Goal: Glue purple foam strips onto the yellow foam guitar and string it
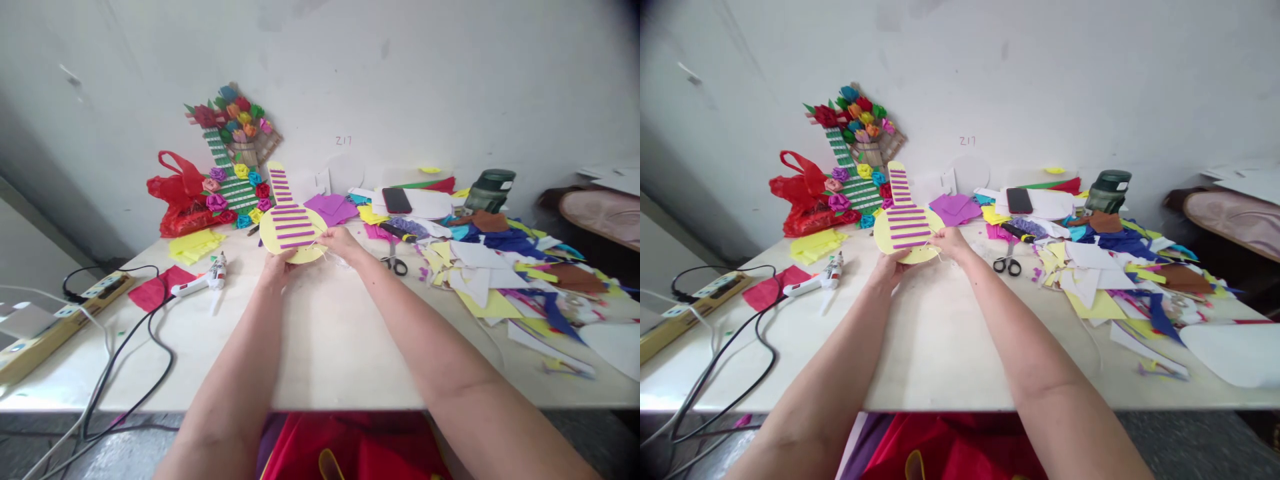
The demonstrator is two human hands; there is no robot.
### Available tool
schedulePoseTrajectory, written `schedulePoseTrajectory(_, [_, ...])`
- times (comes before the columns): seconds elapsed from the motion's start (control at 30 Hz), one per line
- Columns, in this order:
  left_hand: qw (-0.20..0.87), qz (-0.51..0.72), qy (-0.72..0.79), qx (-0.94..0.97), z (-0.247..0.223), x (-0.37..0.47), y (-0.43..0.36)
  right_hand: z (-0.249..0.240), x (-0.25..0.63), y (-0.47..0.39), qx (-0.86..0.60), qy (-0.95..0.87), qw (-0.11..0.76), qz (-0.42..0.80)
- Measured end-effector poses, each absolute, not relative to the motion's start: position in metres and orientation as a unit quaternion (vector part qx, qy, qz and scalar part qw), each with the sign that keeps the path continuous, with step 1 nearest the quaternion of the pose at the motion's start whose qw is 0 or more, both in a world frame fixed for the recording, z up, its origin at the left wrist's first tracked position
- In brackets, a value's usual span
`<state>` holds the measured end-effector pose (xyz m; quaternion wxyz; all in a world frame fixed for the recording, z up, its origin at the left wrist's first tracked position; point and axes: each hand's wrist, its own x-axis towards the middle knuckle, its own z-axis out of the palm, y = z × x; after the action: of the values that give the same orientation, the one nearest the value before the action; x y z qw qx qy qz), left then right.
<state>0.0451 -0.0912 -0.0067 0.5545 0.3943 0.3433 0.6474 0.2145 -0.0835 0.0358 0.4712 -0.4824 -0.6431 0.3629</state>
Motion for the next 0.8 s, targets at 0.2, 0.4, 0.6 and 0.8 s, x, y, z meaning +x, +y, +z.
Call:
schedulePoseTrajectory(0.2, [0.552,0.65,0.35,0.387,-0.006,0.043,-0.091,0.061,0.228,-0.092,-0.393,-0.551,0.54,0.501])
schedulePoseTrajectory(0.4, [0.543,0.655,0.359,0.385,-0.006,0.042,-0.091,0.081,0.246,-0.093,-0.319,-0.499,0.624,0.51])
schedulePoseTrajectory(0.6, [0.533,0.668,0.357,0.377,-0.009,0.038,-0.086,0.088,0.269,-0.079,-0.338,-0.418,0.757,0.371])
schedulePoseTrajectory(0.8, [0.533,0.68,0.344,0.367,-0.008,0.034,-0.086,0.081,0.297,-0.062,-0.376,-0.369,0.813,0.249])
